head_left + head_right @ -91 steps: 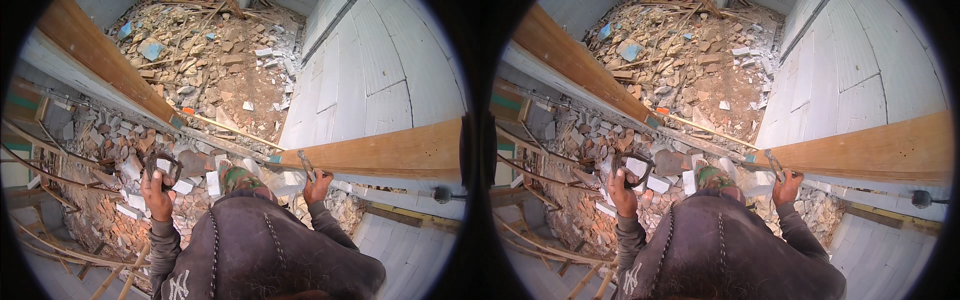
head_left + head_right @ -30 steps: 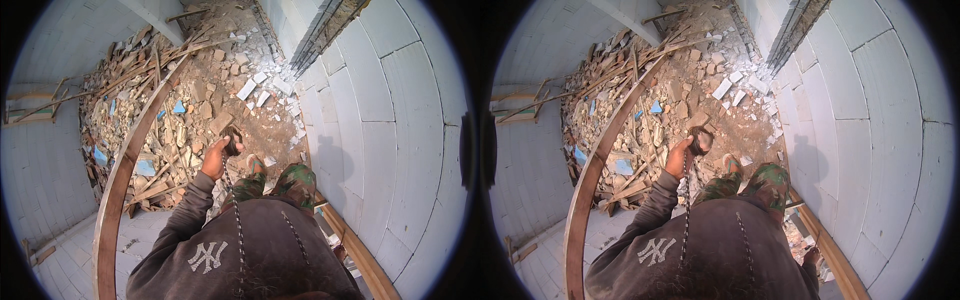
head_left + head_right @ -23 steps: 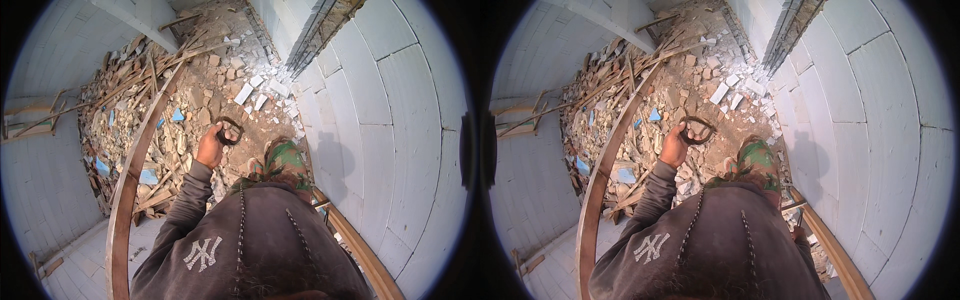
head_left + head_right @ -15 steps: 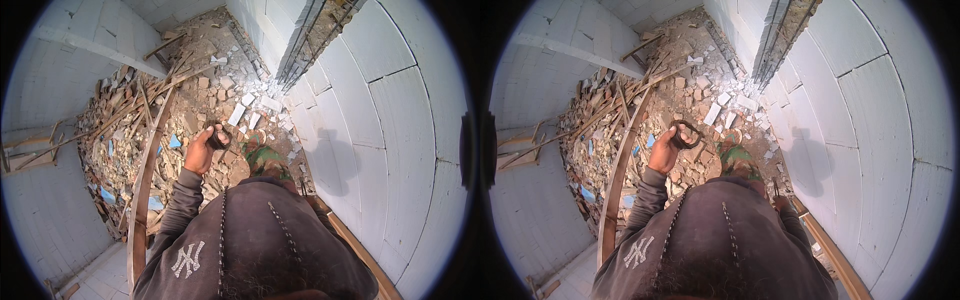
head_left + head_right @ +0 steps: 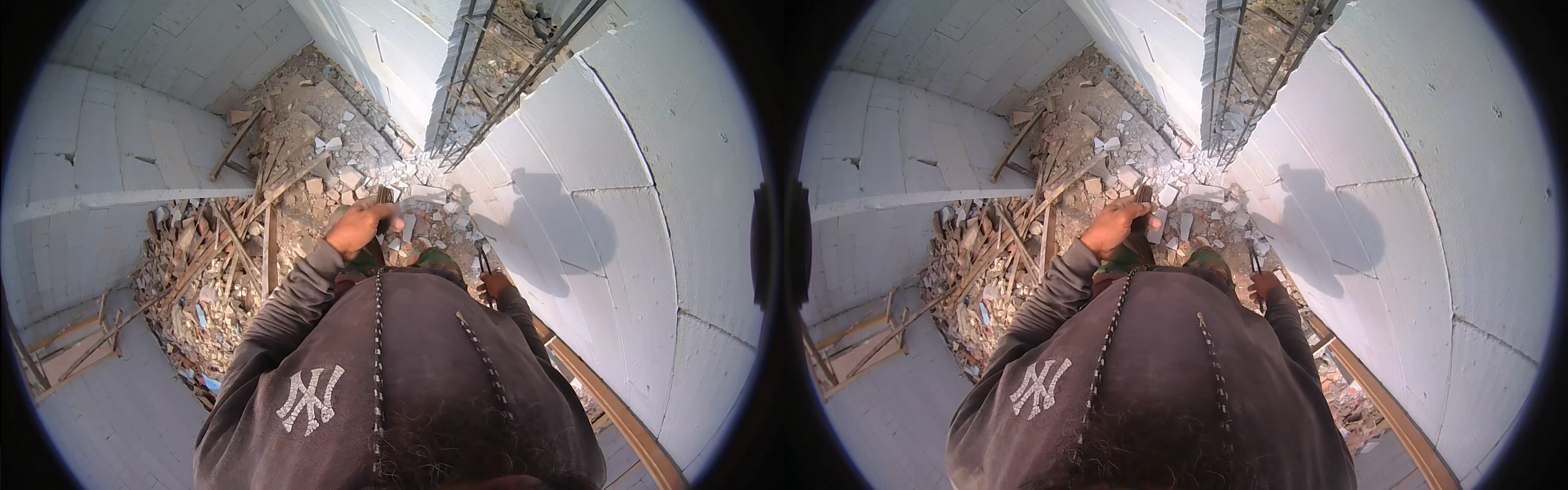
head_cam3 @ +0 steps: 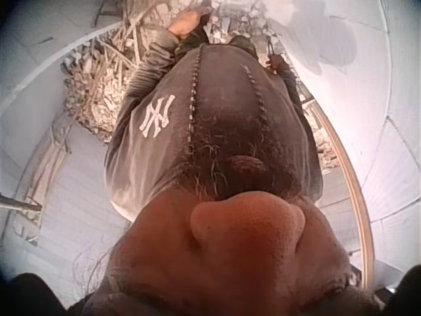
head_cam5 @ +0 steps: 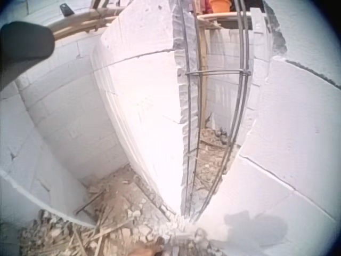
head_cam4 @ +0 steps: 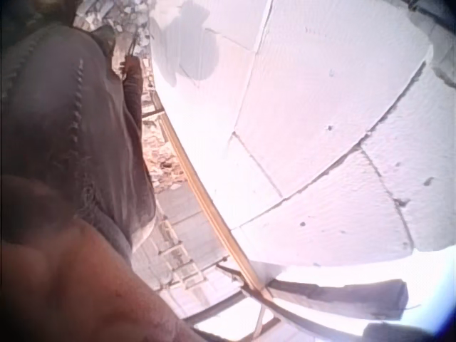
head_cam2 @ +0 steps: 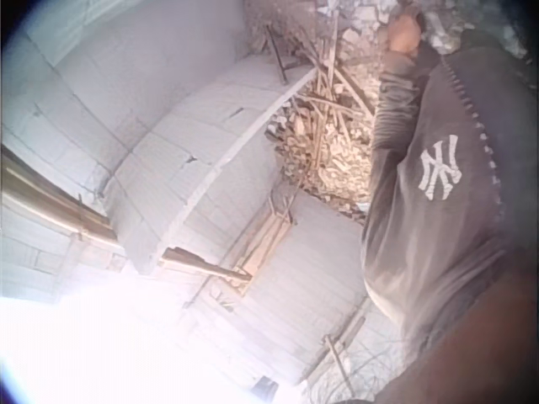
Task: The person uses wire and a pair of pliers to secure metal rebar rods together inside a wall frame.
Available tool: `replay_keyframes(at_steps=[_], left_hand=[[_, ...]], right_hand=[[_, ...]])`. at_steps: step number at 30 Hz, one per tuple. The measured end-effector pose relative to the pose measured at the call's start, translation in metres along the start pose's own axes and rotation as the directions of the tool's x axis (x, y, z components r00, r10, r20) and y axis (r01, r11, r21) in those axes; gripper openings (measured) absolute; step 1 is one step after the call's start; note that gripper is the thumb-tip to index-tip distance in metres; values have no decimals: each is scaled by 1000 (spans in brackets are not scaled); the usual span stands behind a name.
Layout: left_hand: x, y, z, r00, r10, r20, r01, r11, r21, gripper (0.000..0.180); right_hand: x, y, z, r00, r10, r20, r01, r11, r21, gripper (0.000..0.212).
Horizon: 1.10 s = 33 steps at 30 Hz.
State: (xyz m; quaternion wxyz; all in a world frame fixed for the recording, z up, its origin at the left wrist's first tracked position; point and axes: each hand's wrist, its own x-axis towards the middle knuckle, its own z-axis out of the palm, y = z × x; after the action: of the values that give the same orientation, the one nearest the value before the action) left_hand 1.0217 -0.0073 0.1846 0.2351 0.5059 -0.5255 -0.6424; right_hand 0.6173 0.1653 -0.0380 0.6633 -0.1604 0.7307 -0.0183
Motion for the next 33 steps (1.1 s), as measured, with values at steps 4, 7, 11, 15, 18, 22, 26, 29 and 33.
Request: replay_keyframes(at_steps=[4, 7, 11, 15, 18, 22, 26, 29, 33], left_hand=[[75, 14, -22, 933, -225, 279, 205, 974, 101, 34], [130, 23, -25, 846, -203, 492, 202, 978, 57, 31], [183, 46, -39, 600, -434, 672, 466, 873, 147, 26], [215, 70, -62, 388, -485, 784, 386, 858, 339, 26], [230, 74, -80, 279, -581, 765, 361, 801, 477, 27], [241, 63, -92, 232, -607, 760, 317, 786, 531, 29], [240, 43, -94, 207, -636, 744, 275, 767, 579, 28], [234, 24, -86, 161, -685, 711, 285, 722, 630, 26], [223, -6, -60, 159, -696, 700, 270, 713, 647, 26]], right_hand=[[7, 26, 30, 998, 57, 20, -55, 992, -115, 38], [2, 40, 75, 994, 90, -56, -98, 984, -151, 40], [-19, 37, 167, 940, 287, -187, -152, 839, 523, 36], [-28, 9, 295, 899, 59, -434, 87, 947, 310, 21], [-18, -17, 383, 853, 85, -515, 127, 923, 363, 19], [-6, -37, 472, 777, -107, -620, 90, 994, -59, 26], [7, -54, 523, 771, 283, -570, 123, 812, 570, 44], [7, -66, 544, 785, 553, -277, 40, 402, 915, 61], [1, -77, 548, 749, 542, -382, 104, 473, 875, 59]])
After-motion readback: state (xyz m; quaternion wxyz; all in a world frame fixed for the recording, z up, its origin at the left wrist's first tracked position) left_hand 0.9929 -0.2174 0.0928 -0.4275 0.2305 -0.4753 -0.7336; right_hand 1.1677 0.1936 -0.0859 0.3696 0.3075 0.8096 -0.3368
